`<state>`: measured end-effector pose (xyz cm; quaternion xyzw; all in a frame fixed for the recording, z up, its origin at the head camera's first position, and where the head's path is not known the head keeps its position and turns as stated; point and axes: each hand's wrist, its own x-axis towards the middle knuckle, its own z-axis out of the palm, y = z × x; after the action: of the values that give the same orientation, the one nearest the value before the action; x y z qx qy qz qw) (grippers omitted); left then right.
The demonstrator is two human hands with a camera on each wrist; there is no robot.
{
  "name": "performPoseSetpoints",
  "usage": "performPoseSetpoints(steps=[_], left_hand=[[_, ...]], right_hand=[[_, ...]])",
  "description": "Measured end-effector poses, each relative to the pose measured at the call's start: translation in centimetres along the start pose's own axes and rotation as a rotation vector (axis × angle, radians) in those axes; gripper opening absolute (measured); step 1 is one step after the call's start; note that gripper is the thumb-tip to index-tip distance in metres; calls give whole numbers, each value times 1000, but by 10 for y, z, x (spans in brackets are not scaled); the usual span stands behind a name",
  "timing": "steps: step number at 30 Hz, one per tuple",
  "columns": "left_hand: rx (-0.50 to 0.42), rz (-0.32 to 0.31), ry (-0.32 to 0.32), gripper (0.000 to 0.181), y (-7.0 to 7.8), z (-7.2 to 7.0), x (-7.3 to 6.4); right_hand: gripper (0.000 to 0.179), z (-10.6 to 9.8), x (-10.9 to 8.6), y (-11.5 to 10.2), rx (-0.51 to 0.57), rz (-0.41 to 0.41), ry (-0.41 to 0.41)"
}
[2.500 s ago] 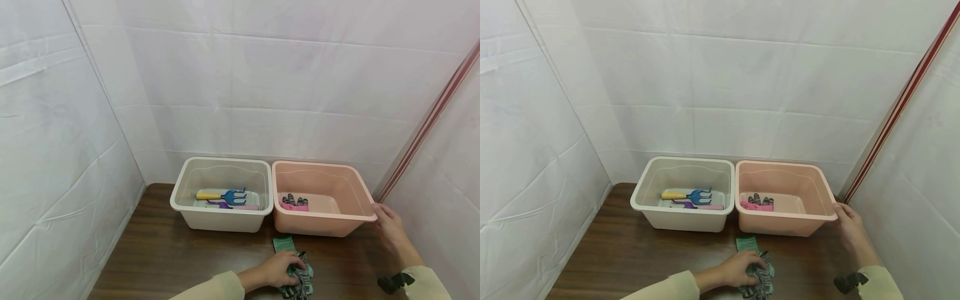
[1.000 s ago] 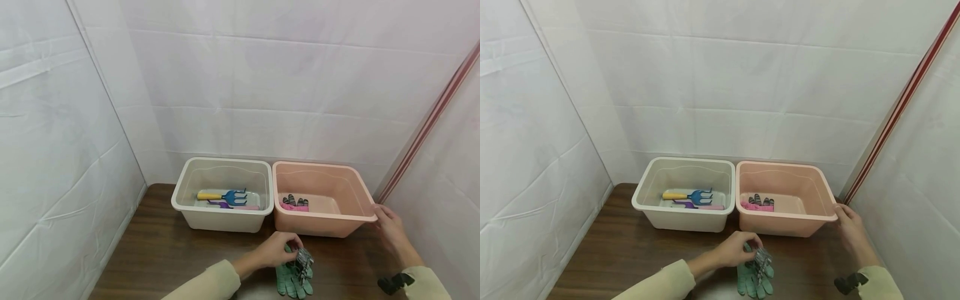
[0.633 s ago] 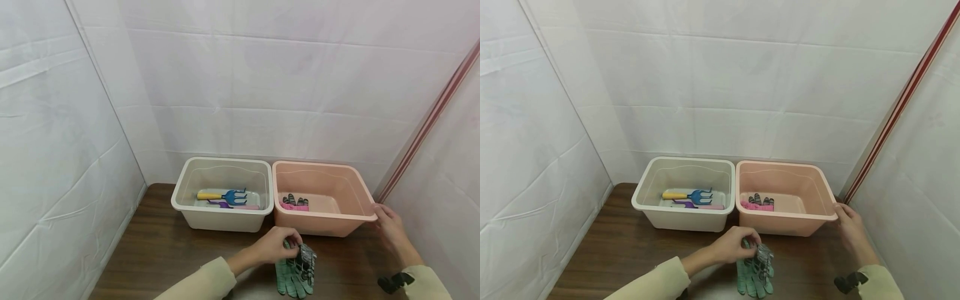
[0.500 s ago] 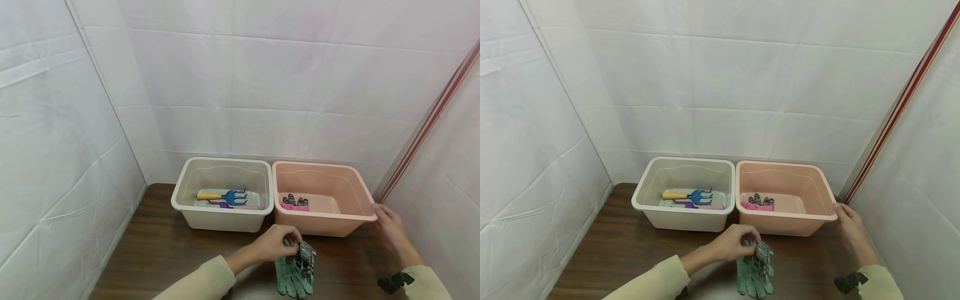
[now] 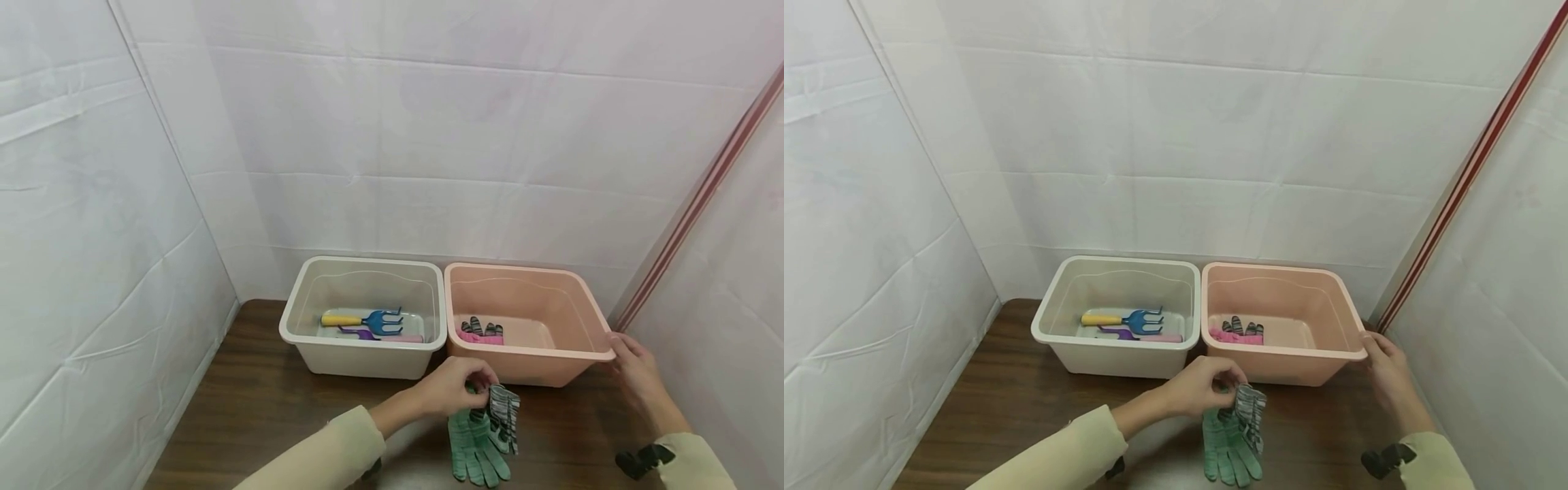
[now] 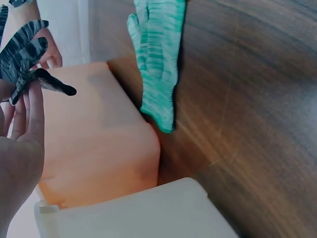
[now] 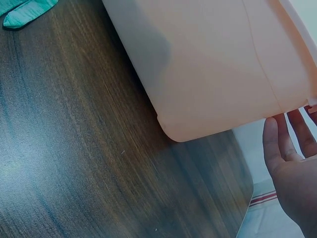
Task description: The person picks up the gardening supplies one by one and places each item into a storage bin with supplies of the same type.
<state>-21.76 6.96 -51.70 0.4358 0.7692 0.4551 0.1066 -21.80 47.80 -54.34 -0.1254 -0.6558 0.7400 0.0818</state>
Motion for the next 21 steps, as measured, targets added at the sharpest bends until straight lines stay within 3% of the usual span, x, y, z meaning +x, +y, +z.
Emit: performPoseSetpoints(steps=[11,21], left_hand=[[29,36,7,18,13,-12,10],[40,38,31,18,21,-22,20]], right_hand=[[8,0,0,1,48,13,-5],[8,-2,1,2,26,6,1]])
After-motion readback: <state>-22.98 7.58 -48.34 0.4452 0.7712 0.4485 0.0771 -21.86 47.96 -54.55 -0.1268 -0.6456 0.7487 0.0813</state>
